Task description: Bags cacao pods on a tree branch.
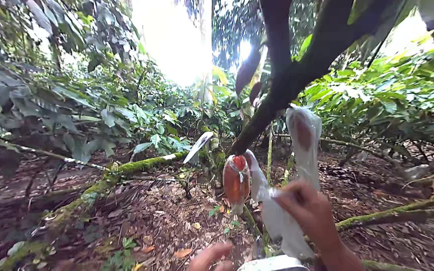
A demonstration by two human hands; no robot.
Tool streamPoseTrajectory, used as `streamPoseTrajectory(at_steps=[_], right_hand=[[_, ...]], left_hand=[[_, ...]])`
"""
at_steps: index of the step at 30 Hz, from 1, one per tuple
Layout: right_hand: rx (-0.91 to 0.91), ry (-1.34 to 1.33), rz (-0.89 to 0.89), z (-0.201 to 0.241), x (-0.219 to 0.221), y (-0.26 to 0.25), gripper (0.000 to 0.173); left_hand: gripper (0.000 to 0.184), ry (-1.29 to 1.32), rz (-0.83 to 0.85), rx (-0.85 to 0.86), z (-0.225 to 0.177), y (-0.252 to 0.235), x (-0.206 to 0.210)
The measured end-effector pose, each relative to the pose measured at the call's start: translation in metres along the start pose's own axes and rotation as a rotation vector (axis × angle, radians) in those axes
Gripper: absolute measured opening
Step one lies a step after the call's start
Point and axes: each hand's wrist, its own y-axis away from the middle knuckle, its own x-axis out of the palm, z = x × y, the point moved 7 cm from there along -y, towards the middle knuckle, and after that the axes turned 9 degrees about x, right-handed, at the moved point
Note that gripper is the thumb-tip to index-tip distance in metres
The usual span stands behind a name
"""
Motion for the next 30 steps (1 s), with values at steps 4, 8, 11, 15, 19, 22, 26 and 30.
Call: streamPoseTrajectory(at_steps=[4,8,11,15,19,22,26,30], right_hand=[[-0.058,-0.073,-0.070,0.046,0.022,-0.059,0.019],[-0.037,-0.107,0.027,0.050,0.038,-0.108,0.016],[0.136,-0.175,0.182,0.038,0.035,-0.128,0.012],[0.176,-0.193,0.084,0.026,0.007,-0.131,0.013],[0.042,-0.025,0.127,0.035,0.002,-0.123,0.051],[-0.301,0.272,0.246,0.063,0.013,-0.107,0.071],[-0.513,0.413,0.258,0.063,0.034,-0.095,0.035],[-0.382,0.292,0.083,0.039,0.017,-0.099,0.014]], left_hand=[[0.091,0.223,-0.236,0.111,-0.073,-0.131,-0.037],[0.043,0.490,-0.308,0.037,-0.089,-0.194,-0.051],[0.006,0.485,-0.376,0.033,-0.085,-0.201,-0.065],[0.004,0.475,-0.425,0.022,-0.075,-0.210,-0.084],[0.020,0.499,-0.333,-0.028,-0.072,-0.205,-0.077],[0.029,0.538,-0.213,-0.032,-0.073,-0.206,-0.065],[0.028,0.426,-0.063,-0.007,-0.080,-0.217,-0.058],[0.064,0.386,-0.116,-0.045,-0.073,-0.207,-0.072]])
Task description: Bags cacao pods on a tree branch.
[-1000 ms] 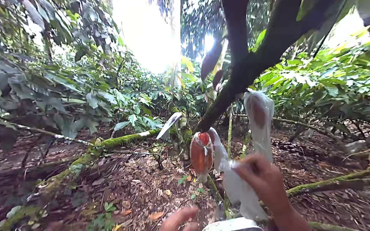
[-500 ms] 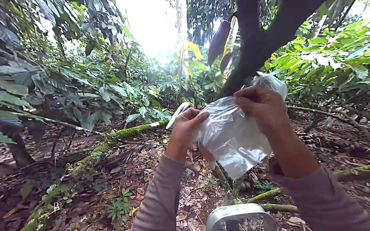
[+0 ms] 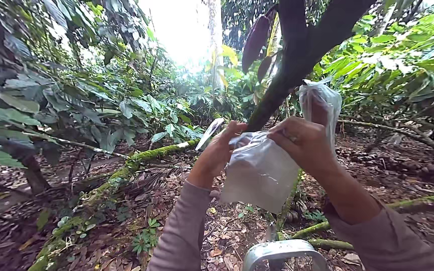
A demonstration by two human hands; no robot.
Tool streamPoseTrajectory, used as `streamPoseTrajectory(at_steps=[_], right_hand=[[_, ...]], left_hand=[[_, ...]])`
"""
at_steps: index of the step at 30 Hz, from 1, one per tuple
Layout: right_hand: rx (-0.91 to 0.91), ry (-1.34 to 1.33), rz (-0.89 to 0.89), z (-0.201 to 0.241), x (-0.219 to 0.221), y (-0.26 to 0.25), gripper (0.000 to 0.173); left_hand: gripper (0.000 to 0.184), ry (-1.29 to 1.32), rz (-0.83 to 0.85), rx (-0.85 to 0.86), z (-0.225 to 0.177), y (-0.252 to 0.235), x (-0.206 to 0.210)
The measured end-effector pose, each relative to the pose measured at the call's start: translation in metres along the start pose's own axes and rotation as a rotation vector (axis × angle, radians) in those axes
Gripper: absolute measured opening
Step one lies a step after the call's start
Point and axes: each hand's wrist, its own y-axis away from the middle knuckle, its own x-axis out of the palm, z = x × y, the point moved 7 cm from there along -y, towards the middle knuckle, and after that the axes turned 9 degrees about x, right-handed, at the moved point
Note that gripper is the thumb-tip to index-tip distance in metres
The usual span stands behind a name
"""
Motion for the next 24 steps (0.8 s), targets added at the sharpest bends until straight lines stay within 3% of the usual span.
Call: streamPoseTrajectory(at_steps=[2,3,8,9,13,16,21,24], right_hand=[[0.069,0.003,-0.041,-0.006,-0.007,0.005,0.014],[0.083,0.003,-0.040,-0.006,-0.009,0.007,0.014],[0.148,-0.126,0.049,-0.012,-0.003,0.009,0.022],[0.180,-0.141,0.077,-0.015,-0.004,0.010,0.024],[0.319,-0.155,0.145,-0.029,-0.005,0.013,0.029],[0.369,-0.139,0.137,-0.026,-0.007,0.012,0.020],[0.165,-0.051,0.074,-0.002,-0.009,-0.007,0.047],[0.115,-0.051,0.098,-0.002,-0.002,-0.020,0.034]], left_hand=[[0.074,-0.021,0.043,0.103,-0.001,0.001,-0.007],[0.071,-0.026,0.054,0.137,-0.004,0.000,-0.007],[0.012,-0.038,-0.091,0.139,-0.014,-0.024,-0.007],[0.010,-0.035,-0.113,0.152,-0.016,-0.026,-0.010],[0.017,0.006,-0.022,0.134,-0.019,-0.029,-0.014],[0.016,0.041,-0.026,0.106,-0.019,-0.032,-0.012],[0.009,0.031,-0.109,0.141,-0.020,-0.036,-0.007],[0.014,0.077,-0.057,0.161,-0.023,-0.035,0.000]])
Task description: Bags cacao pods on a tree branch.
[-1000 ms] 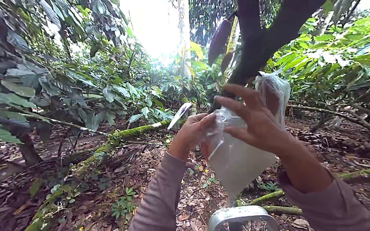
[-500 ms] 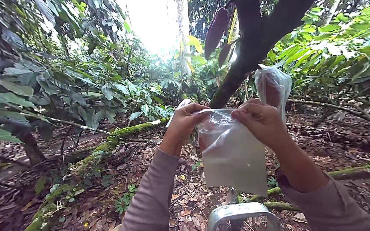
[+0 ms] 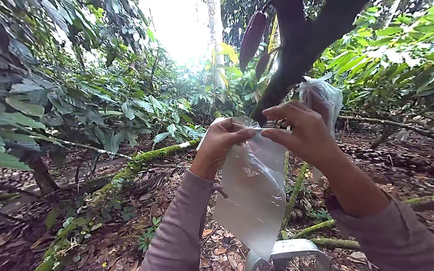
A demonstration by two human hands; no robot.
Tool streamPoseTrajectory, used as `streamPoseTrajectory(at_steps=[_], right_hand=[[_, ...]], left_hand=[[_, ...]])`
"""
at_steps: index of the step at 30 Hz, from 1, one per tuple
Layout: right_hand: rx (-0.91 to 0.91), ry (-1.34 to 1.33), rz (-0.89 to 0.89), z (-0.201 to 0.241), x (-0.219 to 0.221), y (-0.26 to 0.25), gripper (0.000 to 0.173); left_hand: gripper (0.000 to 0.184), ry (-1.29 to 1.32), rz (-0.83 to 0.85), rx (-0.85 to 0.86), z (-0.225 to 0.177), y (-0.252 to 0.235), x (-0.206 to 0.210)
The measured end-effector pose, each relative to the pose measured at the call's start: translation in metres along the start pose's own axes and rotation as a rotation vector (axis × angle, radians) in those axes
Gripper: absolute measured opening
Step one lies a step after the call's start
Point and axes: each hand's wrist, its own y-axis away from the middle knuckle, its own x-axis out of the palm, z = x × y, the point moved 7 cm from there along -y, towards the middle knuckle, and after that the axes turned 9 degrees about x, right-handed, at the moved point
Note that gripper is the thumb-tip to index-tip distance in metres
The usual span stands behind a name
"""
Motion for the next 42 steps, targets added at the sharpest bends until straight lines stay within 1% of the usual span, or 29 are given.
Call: streamPoseTrajectory(at_steps=[2,3,5,7,9,10,12,13,15,17,18,19,21,22,24,26,28,30,31,32,34,36,39,42], right_hand=[[0.003,-0.016,0.013,-0.004,0.002,-0.008,0.018],[0.016,-0.020,0.021,-0.005,0.003,-0.011,0.015],[0.053,-0.042,0.037,-0.006,0.004,-0.014,0.017],[0.083,-0.083,0.063,-0.002,0.006,-0.016,0.023],[0.082,-0.131,0.113,0.002,0.009,-0.018,0.030],[0.073,-0.143,0.102,0.003,0.010,-0.019,0.028],[0.076,-0.123,0.058,0.001,0.014,-0.023,0.015],[0.089,-0.106,0.060,0.001,0.016,-0.025,0.016],[0.116,-0.042,0.050,0.001,0.018,-0.030,0.028],[0.139,0.014,0.034,-0.001,0.015,-0.035,0.038],[0.157,0.017,0.047,-0.002,0.013,-0.038,0.038],[0.173,0.005,0.075,-0.003,0.011,-0.041,0.033],[0.172,-0.027,0.124,-0.004,0.008,-0.044,0.018],[0.161,-0.034,0.131,-0.003,0.006,-0.046,0.016],[0.160,-0.024,0.111,0.000,0.002,-0.048,0.020],[0.176,0.024,0.053,0.003,-0.004,-0.050,0.020],[0.157,0.090,0.025,0.004,-0.008,-0.052,0.020],[0.113,0.146,0.048,0.004,-0.008,-0.055,0.027],[0.082,0.160,0.063,0.004,-0.007,-0.056,0.028],[0.057,0.170,0.083,0.003,-0.005,-0.057,0.028],[0.024,0.166,0.118,0.004,-0.003,-0.057,0.023],[0.017,0.158,0.132,0.005,-0.003,-0.057,0.022],[0.088,0.161,0.135,0.006,-0.007,-0.058,0.024],[0.084,0.165,0.104,0.009,-0.009,-0.058,0.023]], left_hand=[[0.018,0.021,0.020,-0.008,-0.001,0.000,0.002],[0.017,0.019,0.034,-0.010,-0.002,0.000,0.003],[0.009,-0.010,0.059,0.006,-0.005,0.000,0.001],[0.012,-0.041,0.078,0.032,-0.008,-0.002,-0.001],[0.012,-0.032,0.062,0.056,-0.010,-0.004,-0.002],[0.012,-0.034,0.036,0.063,-0.011,-0.005,-0.003],[0.011,-0.055,-0.032,0.074,-0.013,-0.006,-0.003],[0.014,-0.075,-0.058,0.081,-0.014,-0.007,-0.002],[0.019,-0.146,-0.069,0.100,-0.017,-0.011,-0.001],[0.019,-0.227,-0.055,0.121,-0.019,-0.016,-0.002],[0.020,-0.254,-0.045,0.126,-0.020,-0.019,-0.003],[0.017,-0.272,-0.043,0.131,-0.022,-0.021,-0.004],[0.004,-0.245,-0.067,0.143,-0.025,-0.024,-0.007],[0.007,-0.209,-0.092,0.149,-0.026,-0.026,-0.008],[0.014,-0.116,-0.138,0.132,-0.026,-0.030,-0.011],[0.016,-0.063,-0.164,0.103,-0.023,-0.033,-0.012],[0.015,-0.056,-0.161,0.099,-0.020,-0.037,-0.012],[0.020,-0.086,-0.134,0.085,-0.019,-0.039,-0.010],[0.017,-0.104,-0.108,0.096,-0.019,-0.040,-0.008],[0.009,-0.116,-0.073,0.116,-0.020,-0.039,-0.006],[0.014,-0.103,-0.041,0.145,-0.020,-0.032,-0.002],[0.013,-0.059,-0.075,0.142,-0.020,-0.032,-0.001],[0.019,-0.048,-0.153,0.135,-0.022,-0.038,-0.005],[0.007,-0.111,-0.163,0.150,-0.023,-0.039,-0.008]])
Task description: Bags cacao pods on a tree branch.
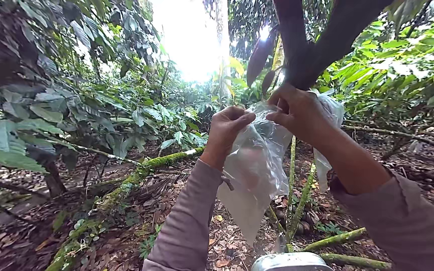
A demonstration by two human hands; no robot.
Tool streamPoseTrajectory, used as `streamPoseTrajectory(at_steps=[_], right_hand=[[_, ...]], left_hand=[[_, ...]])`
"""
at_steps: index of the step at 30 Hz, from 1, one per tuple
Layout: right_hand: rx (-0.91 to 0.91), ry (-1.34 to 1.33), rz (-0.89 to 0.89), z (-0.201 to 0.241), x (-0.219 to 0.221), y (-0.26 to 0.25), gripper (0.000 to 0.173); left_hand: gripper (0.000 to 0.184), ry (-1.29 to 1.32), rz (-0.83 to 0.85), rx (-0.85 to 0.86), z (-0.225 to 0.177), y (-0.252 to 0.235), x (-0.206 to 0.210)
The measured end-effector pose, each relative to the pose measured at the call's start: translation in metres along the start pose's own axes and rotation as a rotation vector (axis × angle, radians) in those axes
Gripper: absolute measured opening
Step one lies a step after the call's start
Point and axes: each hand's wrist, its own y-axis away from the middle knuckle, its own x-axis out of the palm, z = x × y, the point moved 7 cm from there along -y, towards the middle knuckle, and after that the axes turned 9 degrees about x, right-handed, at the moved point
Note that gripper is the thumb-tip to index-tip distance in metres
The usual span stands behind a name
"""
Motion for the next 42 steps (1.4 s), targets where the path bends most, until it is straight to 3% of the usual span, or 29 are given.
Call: streamPoseTrajectory(at_steps=[3,7,10,13,16,19,21,29,35,37,40,42], right_hand=[[-0.077,0.021,-0.038,0.001,0.000,-0.001,0.015],[-0.148,0.083,-0.026,-0.002,0.002,-0.007,0.027],[-0.157,0.035,-0.015,0.001,0.001,-0.008,0.025],[-0.196,-0.019,0.002,0.003,0.003,-0.009,0.038],[-0.210,0.003,-0.055,0.003,0.006,-0.010,0.017],[-0.209,-0.023,-0.057,0.007,0.004,-0.010,0.014],[-0.211,-0.096,-0.041,0.009,0.003,-0.010,0.012],[-0.080,-0.334,0.081,-0.003,0.007,-0.017,0.012],[-0.007,-0.324,0.033,-0.008,-0.002,-0.018,0.019],[-0.023,-0.357,0.064,-0.007,-0.003,-0.020,0.020],[-0.041,-0.321,0.222,-0.002,0.002,-0.018,0.027],[-0.080,-0.248,0.309,0.001,0.004,-0.015,0.015]], left_hand=[[0.015,-0.055,0.032,0.028,-0.002,-0.002,-0.001],[0.005,-0.016,0.070,0.050,-0.002,-0.006,-0.003],[0.021,0.040,0.046,0.035,-0.001,-0.008,-0.005],[0.029,0.065,0.049,0.035,0.000,-0.008,-0.005],[0.027,0.089,0.083,0.049,0.000,-0.008,-0.003],[0.010,0.036,0.128,0.105,-0.003,-0.007,0.000],[0.017,-0.004,0.128,0.111,-0.003,-0.008,0.000],[0.021,0.292,0.203,0.147,-0.003,-0.008,0.001],[0.021,0.106,0.329,0.064,0.001,-0.003,0.005],[0.008,0.094,0.370,0.043,0.002,-0.002,0.007],[0.011,0.167,0.344,0.034,0.000,-0.005,0.006],[0.013,0.239,0.291,0.042,-0.001,-0.010,-0.001]])
